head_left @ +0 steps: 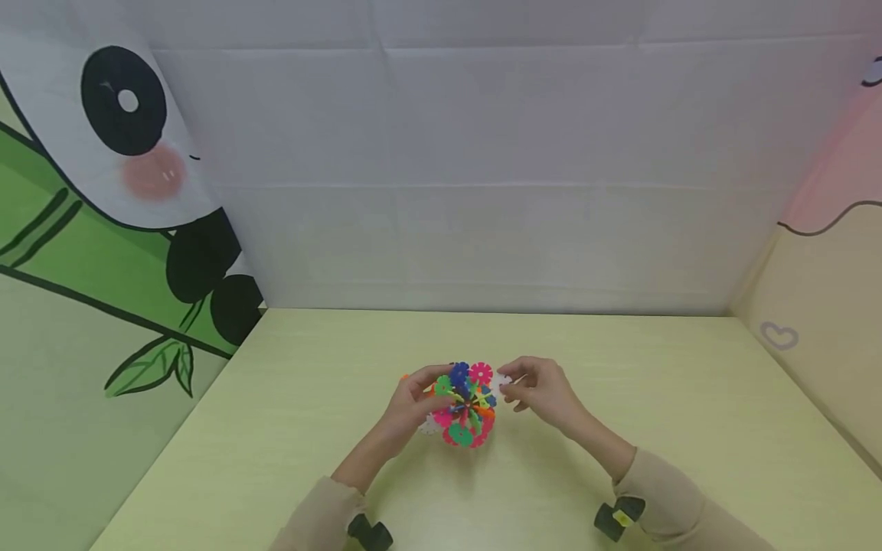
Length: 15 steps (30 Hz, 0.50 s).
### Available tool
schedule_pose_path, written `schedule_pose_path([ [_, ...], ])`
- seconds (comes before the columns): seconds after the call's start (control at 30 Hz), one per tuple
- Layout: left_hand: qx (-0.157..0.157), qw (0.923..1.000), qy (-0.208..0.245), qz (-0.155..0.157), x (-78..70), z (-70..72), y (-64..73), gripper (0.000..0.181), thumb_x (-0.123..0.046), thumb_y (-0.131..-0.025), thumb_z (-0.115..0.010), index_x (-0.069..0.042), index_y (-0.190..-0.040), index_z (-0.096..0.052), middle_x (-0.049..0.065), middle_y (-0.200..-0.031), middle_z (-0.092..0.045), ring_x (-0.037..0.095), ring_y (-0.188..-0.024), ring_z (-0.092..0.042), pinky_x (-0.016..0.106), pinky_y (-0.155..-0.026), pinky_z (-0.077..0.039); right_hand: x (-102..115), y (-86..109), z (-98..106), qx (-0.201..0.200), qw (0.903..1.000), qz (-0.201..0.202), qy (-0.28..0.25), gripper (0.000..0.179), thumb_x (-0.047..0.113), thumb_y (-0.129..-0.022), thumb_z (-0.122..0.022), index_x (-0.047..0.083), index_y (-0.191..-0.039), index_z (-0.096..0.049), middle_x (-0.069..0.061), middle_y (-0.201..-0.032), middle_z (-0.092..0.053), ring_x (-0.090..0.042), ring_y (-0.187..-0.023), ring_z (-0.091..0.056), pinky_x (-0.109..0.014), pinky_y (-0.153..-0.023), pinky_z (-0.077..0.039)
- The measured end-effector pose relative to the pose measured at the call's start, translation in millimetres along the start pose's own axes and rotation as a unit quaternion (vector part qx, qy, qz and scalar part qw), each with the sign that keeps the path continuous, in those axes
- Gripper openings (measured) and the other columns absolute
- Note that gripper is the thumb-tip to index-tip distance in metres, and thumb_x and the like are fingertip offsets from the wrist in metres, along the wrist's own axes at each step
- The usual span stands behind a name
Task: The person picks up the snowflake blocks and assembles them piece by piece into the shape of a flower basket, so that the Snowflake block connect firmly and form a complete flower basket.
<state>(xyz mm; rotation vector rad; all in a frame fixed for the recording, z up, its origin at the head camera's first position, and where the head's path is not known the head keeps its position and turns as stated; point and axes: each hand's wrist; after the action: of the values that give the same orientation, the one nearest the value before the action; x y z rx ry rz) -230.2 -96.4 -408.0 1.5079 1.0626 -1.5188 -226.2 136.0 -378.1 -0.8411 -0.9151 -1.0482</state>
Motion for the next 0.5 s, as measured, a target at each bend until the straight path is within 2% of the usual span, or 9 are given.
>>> schedule_pose_path([
  [0.13,-0.003,1.0,0.003,0.004,-0.4,0.3,0.6,0.043,-0.002,-0.085,-0.058,-0.001,-0.127,-0.047,0.014,-0.13,-0.045,0.018,-0.102,-0.058,0.028,-0.083,-0.05,-1,-0.2,-2,0.004,1.0,-0.002,-0.006,0.021,-0.002,-0.08,-0.064,-0.008,-0.1,-0.062,-0.02,-0.083,-0.065,-0.034,-0.069,-0.063,-0.028,-0.054,-0.054],
  [0.27,-0.001,0.9999,0.002,0.011,-2.6,-1.0,1.5,0.046,-0.006,-0.085,-0.06,-0.003,-0.128,-0.045,0.013,-0.133,-0.042,0.02,-0.105,-0.057,0.029,-0.084,-0.049,-2,0.6,-7,-0.005,1.0,0.005,-0.003,0.022,-0.002,-0.08,-0.064,-0.008,-0.101,-0.061,-0.016,-0.082,-0.065,-0.035,-0.07,-0.063,-0.027,-0.053,-0.054],
  [0.4,0.024,0.9992,-0.018,0.025,-5.3,-3.0,2.8,0.052,-0.014,-0.085,-0.062,-0.006,-0.132,-0.041,0.011,-0.136,-0.038,0.022,-0.113,-0.051,0.032,-0.088,-0.048,-3,1.5,-11,-0.043,0.9988,0.019,-0.013,0.021,-0.003,-0.08,-0.064,-0.008,-0.1,-0.061,-0.014,-0.081,-0.064,-0.038,-0.073,-0.062,-0.026,-0.054,-0.054],
  [0.5,0.041,0.9985,-0.028,0.021,-7.9,-4.1,3.6,0.054,-0.015,-0.085,-0.062,-0.008,-0.134,-0.039,0.009,-0.135,-0.039,0.022,-0.117,-0.045,0.032,-0.09,-0.047,-2,1.7,-13,-0.074,0.9965,0.027,-0.029,0.019,-0.004,-0.079,-0.064,-0.008,-0.098,-0.062,-0.015,-0.08,-0.065,-0.037,-0.073,-0.063,-0.026,-0.055,-0.054],
])
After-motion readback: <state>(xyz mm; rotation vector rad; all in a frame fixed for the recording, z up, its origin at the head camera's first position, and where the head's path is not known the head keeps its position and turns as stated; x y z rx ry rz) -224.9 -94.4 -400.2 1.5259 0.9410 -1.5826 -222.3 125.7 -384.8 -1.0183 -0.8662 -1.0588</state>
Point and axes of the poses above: each hand's wrist, its own y-axis away from the middle knuckle, its own z-axis out of the back of the hand, x = y × z
